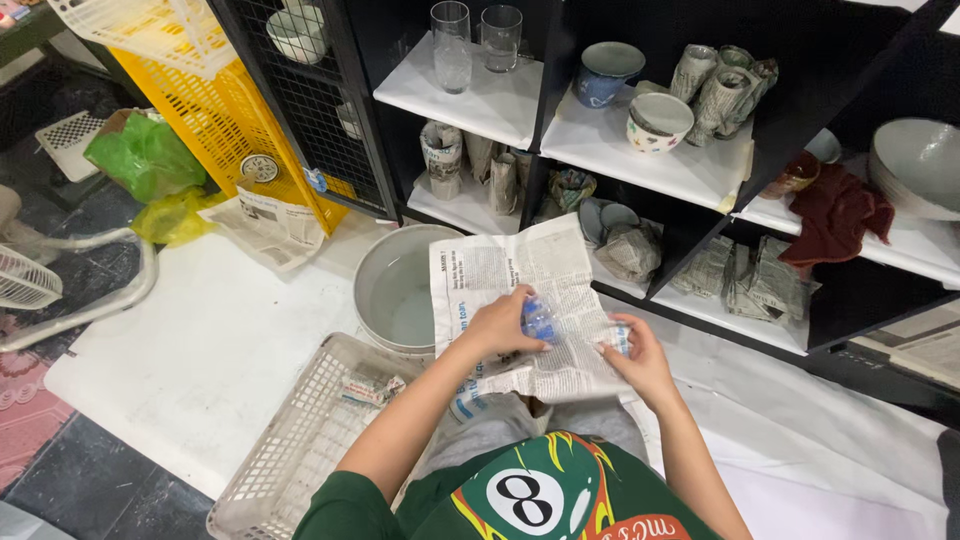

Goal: The person sits on the floor and washes various ceramic and glass items in a bucket of water. They wipe the items with a cloth and then wrap them in newspaper before placing them on a nearby shelf.

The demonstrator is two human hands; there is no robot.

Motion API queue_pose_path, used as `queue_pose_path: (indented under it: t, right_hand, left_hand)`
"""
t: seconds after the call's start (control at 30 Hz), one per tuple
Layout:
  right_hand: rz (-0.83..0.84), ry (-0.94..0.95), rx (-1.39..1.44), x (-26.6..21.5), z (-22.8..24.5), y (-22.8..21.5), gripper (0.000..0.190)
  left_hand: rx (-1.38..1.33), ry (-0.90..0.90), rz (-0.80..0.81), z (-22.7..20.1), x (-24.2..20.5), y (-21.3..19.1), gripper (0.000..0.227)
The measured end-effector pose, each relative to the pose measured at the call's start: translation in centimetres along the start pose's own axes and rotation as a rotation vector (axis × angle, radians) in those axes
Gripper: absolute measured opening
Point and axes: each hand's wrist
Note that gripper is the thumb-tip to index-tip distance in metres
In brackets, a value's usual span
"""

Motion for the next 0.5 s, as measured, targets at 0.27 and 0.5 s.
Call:
queue_pose_path:
  t: [0.27, 0.5]
  right_hand:
    - [0.029, 0.148, 0.631, -1.7, 3.5, 0.9, 0.06]
    - [0.273, -0.154, 0.017, -2.5, 2.8, 4.8, 0.069]
  left_hand:
    - [0.179, 0.175, -0.083, 4.4, 3.2, 5.2, 0.053]
    - [-0.225, -0.155, 0.013, 7.9, 5.8, 7.8, 0.049]
Point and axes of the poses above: each hand's wrist, its own x-axis towards the middle knuckle, its own y-axis out of the palm, z = x × y, and after that the axes turned 3 degrees about z, right-handed
